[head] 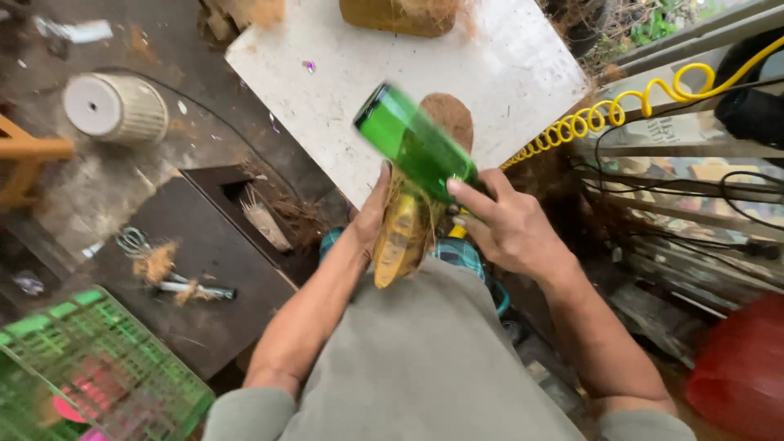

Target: The person cleans a coconut by rubbing its surface with a green glass bottle, then sprays it with a spray gun, and dries it with a hair dryer. The person repeats the rubbing action with the bottle after drying.

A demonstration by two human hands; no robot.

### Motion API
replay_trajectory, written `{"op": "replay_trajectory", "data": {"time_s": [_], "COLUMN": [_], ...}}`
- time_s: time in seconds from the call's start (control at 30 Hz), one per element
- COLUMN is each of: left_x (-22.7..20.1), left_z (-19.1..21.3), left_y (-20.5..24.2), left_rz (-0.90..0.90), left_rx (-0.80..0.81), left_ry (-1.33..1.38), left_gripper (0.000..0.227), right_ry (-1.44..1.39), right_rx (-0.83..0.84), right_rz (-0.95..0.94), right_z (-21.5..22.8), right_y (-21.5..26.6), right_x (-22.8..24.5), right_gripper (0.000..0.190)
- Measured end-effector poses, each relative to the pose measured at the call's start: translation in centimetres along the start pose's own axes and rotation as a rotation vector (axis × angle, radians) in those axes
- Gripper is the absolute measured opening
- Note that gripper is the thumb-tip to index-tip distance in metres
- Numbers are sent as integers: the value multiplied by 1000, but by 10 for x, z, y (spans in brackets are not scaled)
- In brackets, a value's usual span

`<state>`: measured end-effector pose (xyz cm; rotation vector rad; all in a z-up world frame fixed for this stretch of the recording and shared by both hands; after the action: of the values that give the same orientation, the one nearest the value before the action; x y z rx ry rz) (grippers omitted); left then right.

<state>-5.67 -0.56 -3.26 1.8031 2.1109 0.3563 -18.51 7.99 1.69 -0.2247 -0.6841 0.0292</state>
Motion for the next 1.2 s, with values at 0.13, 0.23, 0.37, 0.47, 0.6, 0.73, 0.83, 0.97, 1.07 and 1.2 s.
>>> {"op": "replay_trajectory", "data": {"time_s": [0.13, 0.23, 0.37, 0.47, 0.6, 0.73, 0.83, 0.97, 1.07, 1.2], "left_x": [3, -3, -8, -9, -10, -11, -11, -7, -5, -7], "left_z": [-9, -5, 25, 27, 32, 36, 36, 39, 41, 44], "left_y": [6, 8, -15, -17, -15, -22, -33, -37, -44, -45], "left_rz": [36, -101, -142, -114, -128, -165, -151, -150, -178, -222], "left_rx": [-96, -169, -108, -83, -80, -85, -67, -51, -47, -40], "left_ry": [6, 98, 45, 35, 48, 55, 57, 60, 76, 84], "left_gripper": [83, 73, 69, 70, 71, 71, 72, 73, 74, 75], "right_ry": [-487, -387, -169, -284, -493, -486, -292, -272, -409, -528], "right_rx": [-108, -212, -215, -226, -273, -314, -298, -274, -286, -311], "right_rz": [-141, -194, -123, -59, -448, -266, -202, -78, -233, -460], "right_z": [17, 32, -9, -15, 18, 18, -19, -14, 7, 25], "right_y": [-6, -2, 13, 9, 6, 10, 14, 9, 10, -1], "right_x": [-7, -14, -1, 13, -2, -12, 1, 18, -8, -1], "right_gripper": [75, 87, 55, 63, 89, 67, 65, 67, 79, 67]}}
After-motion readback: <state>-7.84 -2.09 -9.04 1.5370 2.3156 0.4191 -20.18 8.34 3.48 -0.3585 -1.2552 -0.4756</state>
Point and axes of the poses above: each hand's wrist, its own y-axis away from the middle knuckle, its own z-axis out of the back of the hand, x = y × z, the point moved 6 cm from there along -y, towards the middle knuckle, and after that the axes turned 1 degree about y, right-handed, at the moved point
